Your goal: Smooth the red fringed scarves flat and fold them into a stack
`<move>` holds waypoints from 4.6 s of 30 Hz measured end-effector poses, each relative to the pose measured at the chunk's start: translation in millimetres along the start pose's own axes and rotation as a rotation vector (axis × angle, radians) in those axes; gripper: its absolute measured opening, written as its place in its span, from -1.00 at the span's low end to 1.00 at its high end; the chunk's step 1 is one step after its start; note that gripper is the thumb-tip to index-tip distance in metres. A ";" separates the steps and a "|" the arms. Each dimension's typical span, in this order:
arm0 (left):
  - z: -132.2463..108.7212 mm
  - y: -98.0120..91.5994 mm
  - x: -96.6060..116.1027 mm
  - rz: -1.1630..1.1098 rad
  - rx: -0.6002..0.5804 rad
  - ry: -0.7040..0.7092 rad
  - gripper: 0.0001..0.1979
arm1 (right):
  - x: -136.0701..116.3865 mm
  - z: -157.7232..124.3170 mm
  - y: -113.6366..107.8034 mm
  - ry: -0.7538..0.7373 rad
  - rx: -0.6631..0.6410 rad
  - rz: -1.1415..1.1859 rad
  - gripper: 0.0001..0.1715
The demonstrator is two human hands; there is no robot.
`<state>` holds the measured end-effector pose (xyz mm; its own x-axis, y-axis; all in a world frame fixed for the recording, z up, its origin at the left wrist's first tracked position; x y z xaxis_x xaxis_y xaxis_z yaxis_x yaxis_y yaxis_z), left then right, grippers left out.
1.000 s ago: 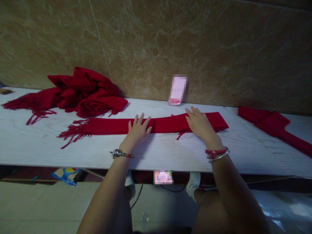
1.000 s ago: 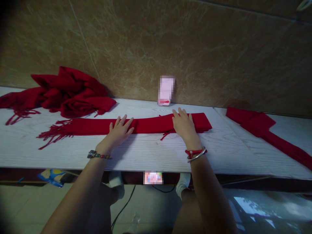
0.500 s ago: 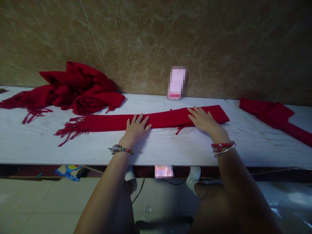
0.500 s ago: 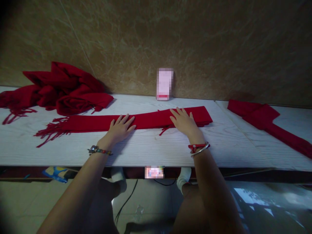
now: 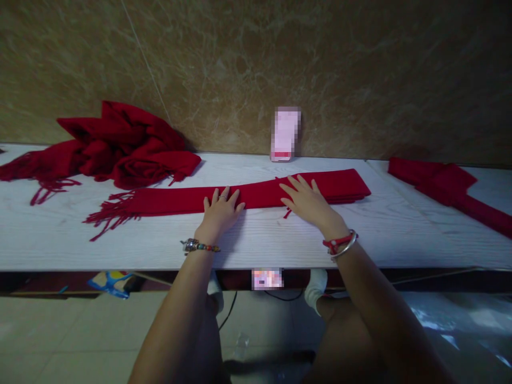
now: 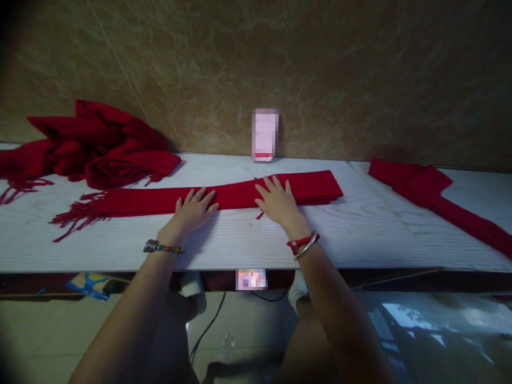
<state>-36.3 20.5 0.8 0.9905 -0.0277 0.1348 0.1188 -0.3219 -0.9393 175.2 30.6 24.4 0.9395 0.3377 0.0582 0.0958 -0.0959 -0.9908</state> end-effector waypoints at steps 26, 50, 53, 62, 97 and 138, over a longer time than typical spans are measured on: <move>6.6 1.2 7.3 0.034 0.158 0.066 -0.50 | -14.5 13.3 14.8 0.049 0.334 0.201 -0.52; 0.8 1.3 5.6 0.044 0.118 0.052 -0.49 | -24.7 11.6 23.0 -0.191 0.156 0.179 -0.49; 1.2 1.4 5.0 0.045 0.121 0.062 -0.49 | -23.9 10.4 21.0 -0.185 0.154 0.202 -0.48; 3.2 3.4 5.8 0.013 0.119 0.059 -0.48 | -33.2 13.0 19.0 -0.261 0.126 0.201 -0.47; 12.7 -3.3 4.2 -0.107 -0.021 -0.102 -0.42 | -37.8 18.1 27.9 -0.221 0.059 0.087 -0.48; 20.6 -24.7 -11.1 0.031 -0.111 0.036 -0.39 | -35.2 -4.1 12.5 -0.357 0.143 0.043 -0.65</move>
<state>-48.8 48.2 16.0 0.9902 -0.0726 0.1192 0.0777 -0.4230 -0.9028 144.7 13.7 10.5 0.7658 0.6431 -0.0049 -0.0113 0.0059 -0.9999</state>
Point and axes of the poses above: each hand's wrist, its own z-axis towards the middle knuckle, its own y-axis out of the palm, x = y × z, the point moved 1 cm from there along z, towards the middle knuckle, and after that the axes turned 14 degrees about -x, right-handed, at the moved point
